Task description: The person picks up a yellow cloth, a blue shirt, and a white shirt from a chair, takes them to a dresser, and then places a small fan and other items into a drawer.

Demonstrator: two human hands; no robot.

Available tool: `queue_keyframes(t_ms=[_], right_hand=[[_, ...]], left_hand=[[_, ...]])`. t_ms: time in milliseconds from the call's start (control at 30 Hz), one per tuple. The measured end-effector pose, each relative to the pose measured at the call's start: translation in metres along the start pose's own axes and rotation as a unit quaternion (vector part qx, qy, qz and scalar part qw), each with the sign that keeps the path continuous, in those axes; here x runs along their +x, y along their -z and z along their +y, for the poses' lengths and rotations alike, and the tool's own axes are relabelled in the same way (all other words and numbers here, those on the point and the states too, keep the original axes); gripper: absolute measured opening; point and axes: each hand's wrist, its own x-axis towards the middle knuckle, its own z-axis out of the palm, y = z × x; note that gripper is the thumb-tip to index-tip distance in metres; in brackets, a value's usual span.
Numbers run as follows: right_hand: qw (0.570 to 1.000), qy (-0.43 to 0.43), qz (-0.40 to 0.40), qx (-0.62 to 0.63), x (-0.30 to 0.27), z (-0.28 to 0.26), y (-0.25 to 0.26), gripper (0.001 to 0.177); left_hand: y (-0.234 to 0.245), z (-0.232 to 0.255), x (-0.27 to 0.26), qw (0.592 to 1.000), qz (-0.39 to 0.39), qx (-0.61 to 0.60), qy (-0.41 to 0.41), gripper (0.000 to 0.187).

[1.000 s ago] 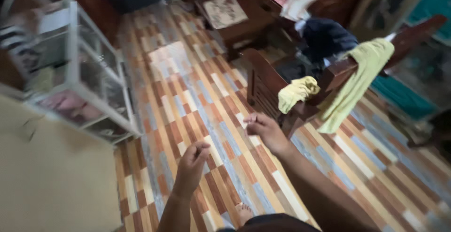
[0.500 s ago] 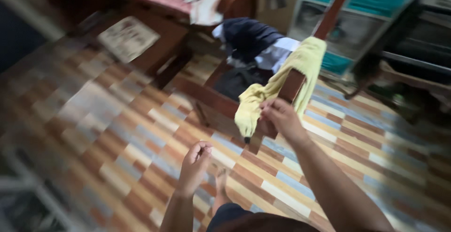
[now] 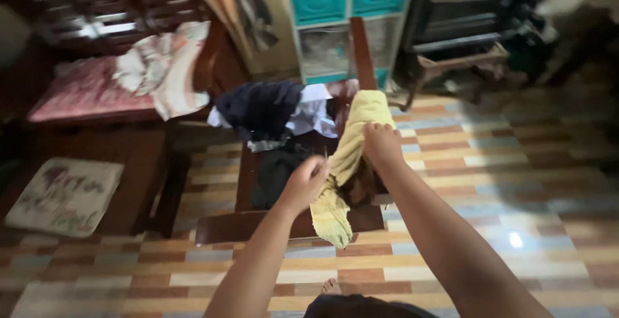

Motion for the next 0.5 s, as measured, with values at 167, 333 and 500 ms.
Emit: queue_keyframes(t_ms=[167, 333, 500], right_hand=[[0.976, 0.044, -0.112, 0.183, -0.064, 0.025, 0.051, 0.028], [0.961, 0.022, -0.174, 0.212, -0.151, 0.087, 0.088, 0.037], [0.961, -0.039, 0.271, 0.033, -0.219, 0.227, 0.11, 0.039]], left_hand=[[-0.047, -0.05, 0.129, 0.977, 0.095, 0.16, -0.108, 0.057], [-0.095, -0.068, 0.153, 0.926, 0.05, 0.189, -0.324, 0.096], [-0.072, 0.003, 0.089, 0.962, -0.22, 0.146, 0.067, 0.049]])
